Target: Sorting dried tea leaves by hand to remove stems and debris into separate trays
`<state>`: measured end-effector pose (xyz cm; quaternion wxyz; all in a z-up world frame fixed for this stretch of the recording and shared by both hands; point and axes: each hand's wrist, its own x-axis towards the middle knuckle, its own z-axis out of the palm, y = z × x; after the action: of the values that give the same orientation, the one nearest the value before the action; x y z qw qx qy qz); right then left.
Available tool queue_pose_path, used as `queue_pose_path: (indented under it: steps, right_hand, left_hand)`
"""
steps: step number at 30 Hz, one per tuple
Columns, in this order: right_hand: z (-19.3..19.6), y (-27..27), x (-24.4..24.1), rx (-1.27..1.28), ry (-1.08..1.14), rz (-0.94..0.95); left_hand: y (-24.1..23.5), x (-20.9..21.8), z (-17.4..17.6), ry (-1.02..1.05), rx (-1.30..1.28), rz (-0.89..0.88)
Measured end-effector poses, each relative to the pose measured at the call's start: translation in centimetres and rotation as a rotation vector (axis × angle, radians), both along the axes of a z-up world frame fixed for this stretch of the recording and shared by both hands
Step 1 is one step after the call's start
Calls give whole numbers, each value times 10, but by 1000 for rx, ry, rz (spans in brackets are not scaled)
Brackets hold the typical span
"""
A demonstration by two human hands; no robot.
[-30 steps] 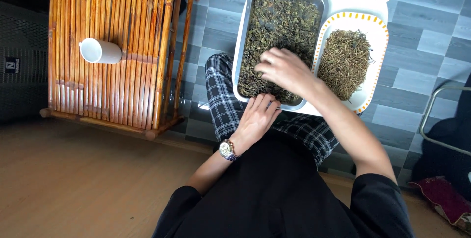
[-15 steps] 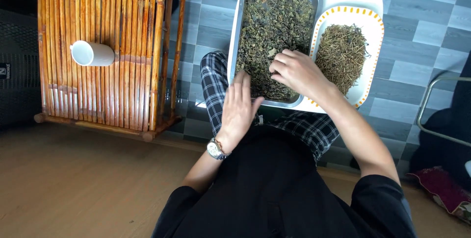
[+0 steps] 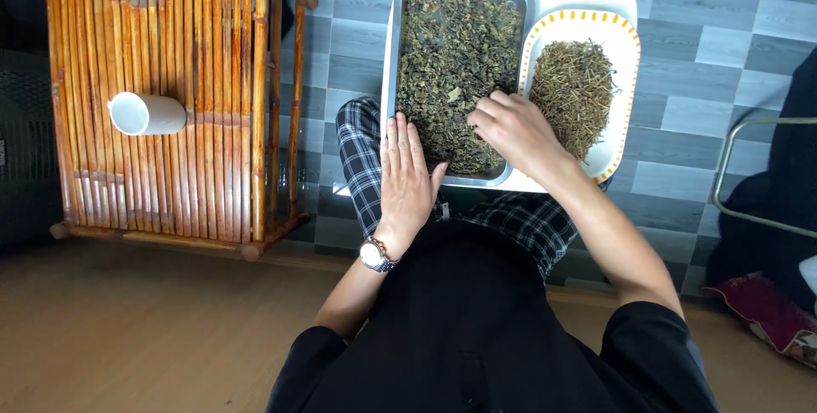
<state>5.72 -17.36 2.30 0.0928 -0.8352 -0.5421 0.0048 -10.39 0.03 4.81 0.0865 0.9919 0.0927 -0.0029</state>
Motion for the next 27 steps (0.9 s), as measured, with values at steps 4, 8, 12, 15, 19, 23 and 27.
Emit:
queue_pose_path:
  steps: [4,8,12,15,19,23,27]
  right_hand:
    - [17,8,-4,22,-86,28]
    - [10,10,0,54,-217,59]
    - [21,14,-4,-212,-140,57]
    - [26,13,-4,-182,-184,89]
    - [25,9,-5,-133,-134,68]
    - [4,-1,-7,40,-73,21]
    - [1,-14,-14,253,-2,-55]
  left_hand:
    - [-3,-2,5,-28,-12,-35]
    - [-5,5,6,-20,10,-29]
    - [-4,3,1,48,-5,-19]
    - [-4,4,4,73,4,-25]
    - [-4,7,11,153,-27,-9]
    - [-8,5,5,80,-52,2]
    - [-8,1,-10,-44,-67,-9]
